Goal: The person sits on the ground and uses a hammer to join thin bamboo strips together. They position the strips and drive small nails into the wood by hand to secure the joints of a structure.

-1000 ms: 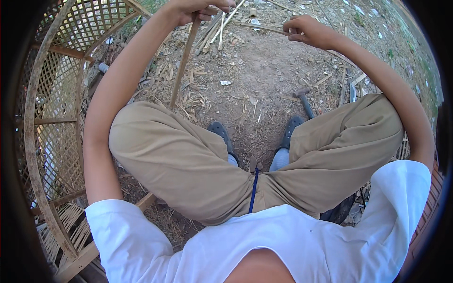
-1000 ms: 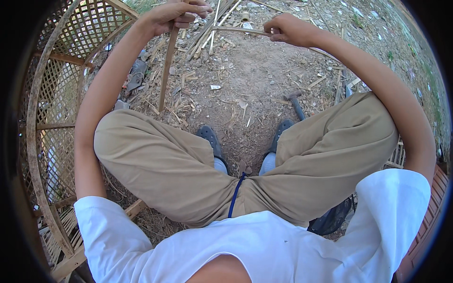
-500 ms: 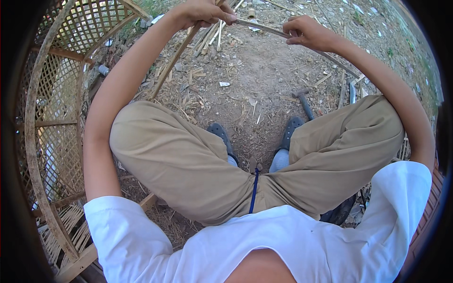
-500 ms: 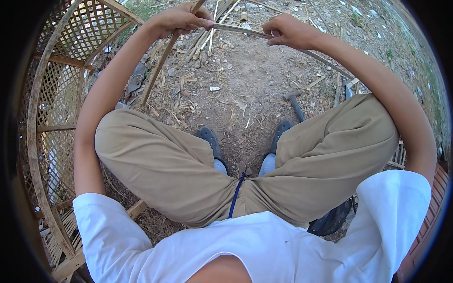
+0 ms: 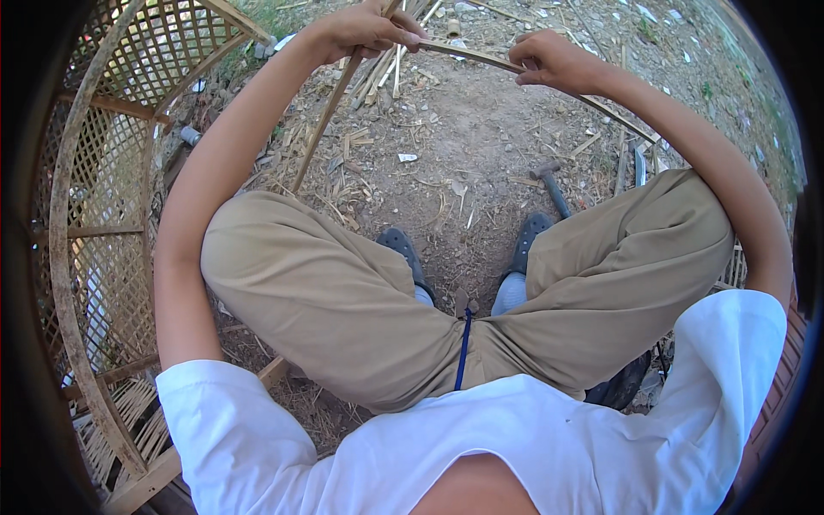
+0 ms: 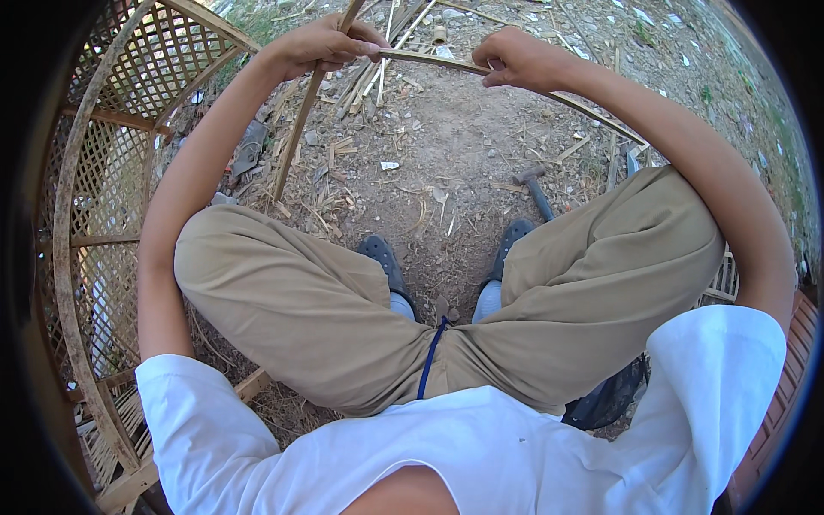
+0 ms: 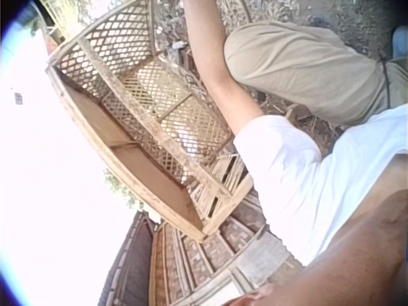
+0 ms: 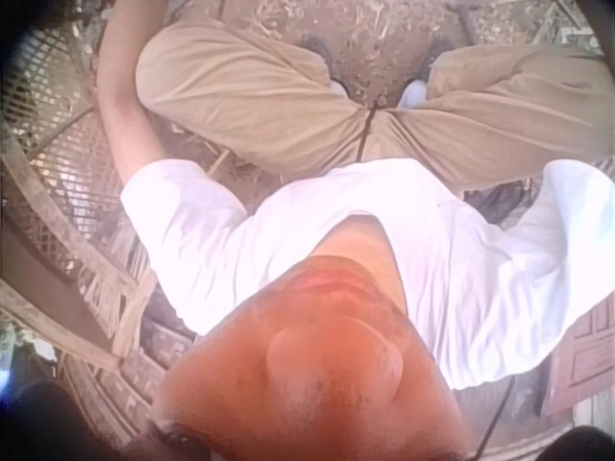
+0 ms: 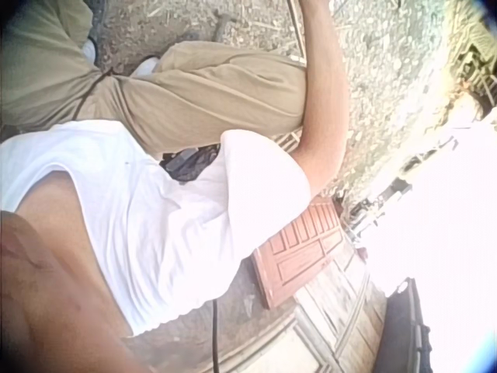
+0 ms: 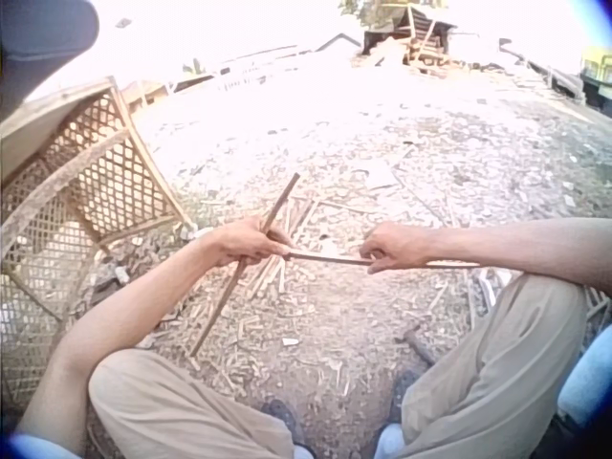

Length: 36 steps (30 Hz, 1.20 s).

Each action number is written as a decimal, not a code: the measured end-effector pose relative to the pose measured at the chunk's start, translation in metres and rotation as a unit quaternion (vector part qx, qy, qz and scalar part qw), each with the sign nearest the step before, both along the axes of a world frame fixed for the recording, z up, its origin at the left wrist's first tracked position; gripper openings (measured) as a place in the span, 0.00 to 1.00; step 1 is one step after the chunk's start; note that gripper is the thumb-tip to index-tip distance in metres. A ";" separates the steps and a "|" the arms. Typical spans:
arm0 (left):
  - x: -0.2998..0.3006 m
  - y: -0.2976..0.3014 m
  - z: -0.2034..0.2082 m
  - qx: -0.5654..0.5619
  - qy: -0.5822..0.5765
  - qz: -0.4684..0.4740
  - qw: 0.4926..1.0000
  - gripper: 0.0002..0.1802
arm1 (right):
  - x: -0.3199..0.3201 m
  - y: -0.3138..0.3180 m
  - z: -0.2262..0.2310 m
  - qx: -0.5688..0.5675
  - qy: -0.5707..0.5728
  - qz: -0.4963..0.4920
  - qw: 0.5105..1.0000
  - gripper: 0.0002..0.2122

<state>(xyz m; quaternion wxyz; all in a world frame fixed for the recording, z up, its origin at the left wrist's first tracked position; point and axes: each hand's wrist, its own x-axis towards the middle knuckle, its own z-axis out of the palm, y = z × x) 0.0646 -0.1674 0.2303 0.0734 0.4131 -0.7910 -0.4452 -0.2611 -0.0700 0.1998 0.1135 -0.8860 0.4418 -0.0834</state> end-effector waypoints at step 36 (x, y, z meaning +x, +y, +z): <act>0.002 0.018 0.018 0.026 0.095 0.006 0.995 0.17 | 0.019 0.008 0.017 0.042 0.015 -0.016 0.999 0.24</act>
